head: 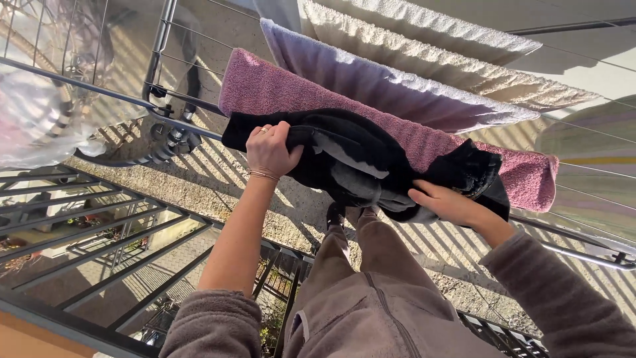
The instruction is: Hanging various laundry items such as towels, shirts, and socks on a drying rack on a balcony.
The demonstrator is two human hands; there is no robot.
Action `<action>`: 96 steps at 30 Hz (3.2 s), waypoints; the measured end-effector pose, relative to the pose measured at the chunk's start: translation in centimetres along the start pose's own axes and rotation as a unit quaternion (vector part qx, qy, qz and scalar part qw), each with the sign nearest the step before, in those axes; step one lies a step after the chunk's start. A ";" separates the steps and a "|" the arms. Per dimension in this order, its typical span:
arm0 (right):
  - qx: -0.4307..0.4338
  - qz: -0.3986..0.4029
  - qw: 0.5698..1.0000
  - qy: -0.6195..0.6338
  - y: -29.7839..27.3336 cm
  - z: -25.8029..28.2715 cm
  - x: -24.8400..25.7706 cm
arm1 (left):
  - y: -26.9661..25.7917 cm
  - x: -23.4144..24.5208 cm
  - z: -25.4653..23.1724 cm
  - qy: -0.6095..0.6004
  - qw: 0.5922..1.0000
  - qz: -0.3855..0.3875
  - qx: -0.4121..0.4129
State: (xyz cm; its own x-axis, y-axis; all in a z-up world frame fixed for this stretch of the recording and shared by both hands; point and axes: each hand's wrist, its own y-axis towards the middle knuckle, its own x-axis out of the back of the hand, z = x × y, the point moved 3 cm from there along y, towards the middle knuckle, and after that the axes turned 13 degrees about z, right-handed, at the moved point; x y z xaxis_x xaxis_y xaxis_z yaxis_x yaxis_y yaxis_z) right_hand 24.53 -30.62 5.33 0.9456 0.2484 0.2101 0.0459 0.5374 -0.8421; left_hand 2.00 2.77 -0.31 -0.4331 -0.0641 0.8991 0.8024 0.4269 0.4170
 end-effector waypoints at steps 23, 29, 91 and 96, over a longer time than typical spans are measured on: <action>0.046 -0.146 0.969 -0.197 -2.8 -6.3 -1.0 | 3.9 8.6 -0.4 -0.124 0.848 0.514 0.027; -0.106 -0.010 0.994 -0.017 1.0 -10.2 3.3 | 3.9 5.5 -0.4 -0.082 0.765 0.635 0.068; 0.024 -0.300 0.953 0.036 -12.7 0.4 7.2 | 3.8 3.8 -14.3 -0.187 0.861 0.471 0.049; 0.062 -0.066 0.979 -0.184 -6.7 -2.6 6.5 | -1.0 -1.0 -12.9 -0.069 0.927 0.369 -0.003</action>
State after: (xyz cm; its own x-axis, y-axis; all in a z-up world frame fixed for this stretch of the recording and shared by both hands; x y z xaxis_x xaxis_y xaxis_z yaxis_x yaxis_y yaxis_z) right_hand 31.21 -34.69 11.01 0.7535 0.4307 0.4967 0.0991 0.6725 -0.7334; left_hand 6.92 -9.20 0.05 0.1876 0.3595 0.9141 0.9031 0.3028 -0.3044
